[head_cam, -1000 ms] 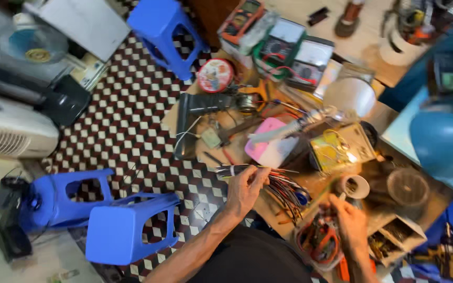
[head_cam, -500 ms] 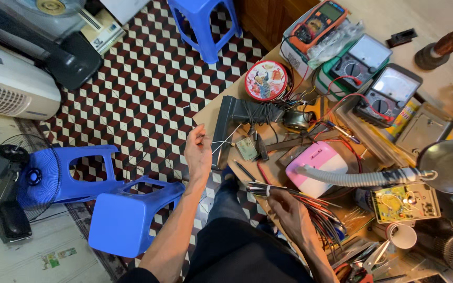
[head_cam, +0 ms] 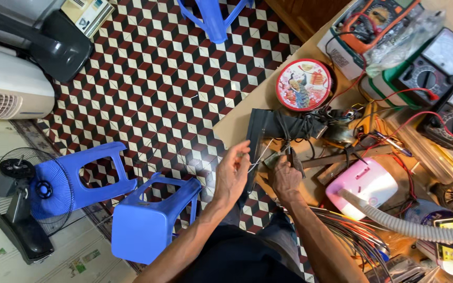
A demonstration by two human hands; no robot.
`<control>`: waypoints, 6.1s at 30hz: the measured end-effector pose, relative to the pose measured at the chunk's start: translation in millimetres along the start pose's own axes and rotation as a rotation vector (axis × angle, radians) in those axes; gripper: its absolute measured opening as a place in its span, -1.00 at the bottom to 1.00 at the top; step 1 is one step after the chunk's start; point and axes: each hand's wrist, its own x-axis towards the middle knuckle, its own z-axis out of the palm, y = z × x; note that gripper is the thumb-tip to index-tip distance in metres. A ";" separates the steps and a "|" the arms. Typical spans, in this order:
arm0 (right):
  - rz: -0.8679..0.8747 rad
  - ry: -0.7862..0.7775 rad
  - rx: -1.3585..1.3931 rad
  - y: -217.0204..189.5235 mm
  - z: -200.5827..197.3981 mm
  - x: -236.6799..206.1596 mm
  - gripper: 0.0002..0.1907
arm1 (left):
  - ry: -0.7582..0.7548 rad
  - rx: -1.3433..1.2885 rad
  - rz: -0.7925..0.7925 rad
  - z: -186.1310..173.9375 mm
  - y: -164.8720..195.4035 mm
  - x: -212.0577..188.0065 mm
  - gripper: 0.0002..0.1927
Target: The person works at a cluttered electronics workbench, stripping and cutting wires, then connecting them to a small circuit board. They use a magnifying lamp and multimeter probes to inspect and test the connections while handling various tools and components.
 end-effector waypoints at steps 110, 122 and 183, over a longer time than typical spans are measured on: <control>0.653 0.444 1.857 588.7 -23.0 -254.2 -0.61 | -0.672 0.231 0.305 541.1 92.5 -209.1 -0.73; 0.619 0.329 1.905 601.0 -24.3 -235.4 -0.56 | -0.695 0.295 0.157 565.4 77.4 -196.1 -0.62; 0.531 0.311 2.059 606.1 -3.1 -214.9 -0.85 | -0.698 0.553 0.452 567.3 88.1 -190.0 -0.71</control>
